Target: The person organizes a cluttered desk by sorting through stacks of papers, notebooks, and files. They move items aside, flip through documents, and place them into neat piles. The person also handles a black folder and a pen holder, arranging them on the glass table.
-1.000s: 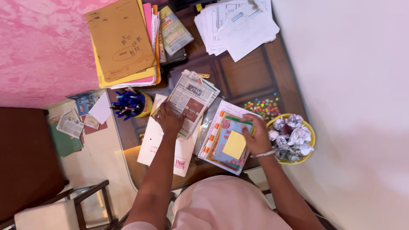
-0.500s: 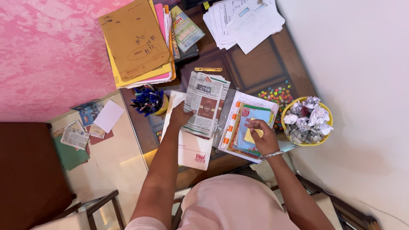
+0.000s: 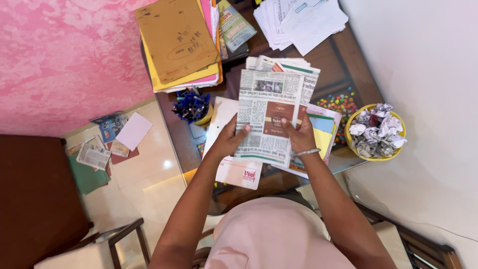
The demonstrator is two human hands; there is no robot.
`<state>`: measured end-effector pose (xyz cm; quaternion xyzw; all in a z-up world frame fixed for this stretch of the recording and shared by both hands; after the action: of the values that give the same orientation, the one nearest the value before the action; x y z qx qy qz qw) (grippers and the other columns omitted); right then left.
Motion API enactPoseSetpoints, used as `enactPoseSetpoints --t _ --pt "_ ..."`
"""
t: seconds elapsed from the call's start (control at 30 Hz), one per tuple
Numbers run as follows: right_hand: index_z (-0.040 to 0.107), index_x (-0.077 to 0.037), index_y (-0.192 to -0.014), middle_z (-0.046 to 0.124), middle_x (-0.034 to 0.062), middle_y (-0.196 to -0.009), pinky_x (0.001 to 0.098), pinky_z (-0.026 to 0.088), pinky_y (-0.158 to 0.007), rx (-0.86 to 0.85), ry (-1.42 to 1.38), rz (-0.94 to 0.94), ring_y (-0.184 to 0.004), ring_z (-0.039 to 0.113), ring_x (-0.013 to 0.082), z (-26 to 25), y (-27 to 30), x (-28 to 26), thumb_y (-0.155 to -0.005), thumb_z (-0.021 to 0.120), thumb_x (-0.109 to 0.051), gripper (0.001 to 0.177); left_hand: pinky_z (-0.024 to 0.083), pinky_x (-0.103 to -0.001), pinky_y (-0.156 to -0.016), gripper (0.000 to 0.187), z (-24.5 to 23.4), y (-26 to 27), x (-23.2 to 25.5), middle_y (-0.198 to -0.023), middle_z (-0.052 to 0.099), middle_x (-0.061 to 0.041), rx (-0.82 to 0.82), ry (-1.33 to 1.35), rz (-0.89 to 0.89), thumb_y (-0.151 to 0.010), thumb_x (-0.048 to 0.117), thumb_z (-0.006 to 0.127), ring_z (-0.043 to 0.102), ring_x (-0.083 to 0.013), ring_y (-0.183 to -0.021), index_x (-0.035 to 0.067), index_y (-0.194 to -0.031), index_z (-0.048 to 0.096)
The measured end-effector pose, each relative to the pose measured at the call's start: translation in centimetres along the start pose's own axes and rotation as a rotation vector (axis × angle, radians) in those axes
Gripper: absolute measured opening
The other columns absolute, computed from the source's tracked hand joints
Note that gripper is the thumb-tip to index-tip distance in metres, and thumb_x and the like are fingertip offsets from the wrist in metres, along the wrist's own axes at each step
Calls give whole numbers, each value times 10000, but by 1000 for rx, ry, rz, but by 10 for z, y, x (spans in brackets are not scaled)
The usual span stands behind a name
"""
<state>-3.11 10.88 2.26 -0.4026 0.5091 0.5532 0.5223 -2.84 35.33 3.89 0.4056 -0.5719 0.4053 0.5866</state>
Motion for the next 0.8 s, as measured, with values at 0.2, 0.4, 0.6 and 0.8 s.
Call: enactPoseSetpoints --t 0.2,0.4,0.6,0.8 --pt "503 -34 -1404 672 81 -1269 297 547 -1009 -154 -23 -24 -1153 650 140 29 -6 44 -986 706 -129 474 492 -338 -1033 564 -24 16 -15 -1306 663 -98 85 -39 -62 -995 257 660 607 -179 -1218 45 -1468 438" --pt "474 -3 -1285 703 130 -1160 341 578 -910 149 205 109 -1029 696 196 33 6 133 -941 726 -94 436 595 -376 -896 494 -27 32 -68 -1158 757 -145 292 -250 -206 -961 271 703 742 -220 -1041 47 -1368 534" --pt "433 -12 -1329 582 152 -1241 359 569 -894 120 428 -67 -1048 639 246 -3 34 107 -853 673 -23 533 556 -410 -861 519 -52 52 -156 -1085 750 -178 271 -433 -406 -940 230 711 738 -313 -986 117 -1394 488" --pt "510 43 -1279 591 241 -1230 484 452 -1014 572 1044 -170 -1177 565 410 -100 53 78 -762 895 -148 672 563 -414 -832 524 -50 53 -169 -1033 764 -170 322 -505 -419 -919 143 674 749 -338 -938 192 -1412 501"
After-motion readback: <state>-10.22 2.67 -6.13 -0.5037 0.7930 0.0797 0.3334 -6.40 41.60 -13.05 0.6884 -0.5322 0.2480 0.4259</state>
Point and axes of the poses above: each hand's wrist, its own y-axis away from the middle knuckle, its own z-axis out of the palm, x = y × z, the point moved 3 cm from there along -y, towards the middle knuckle
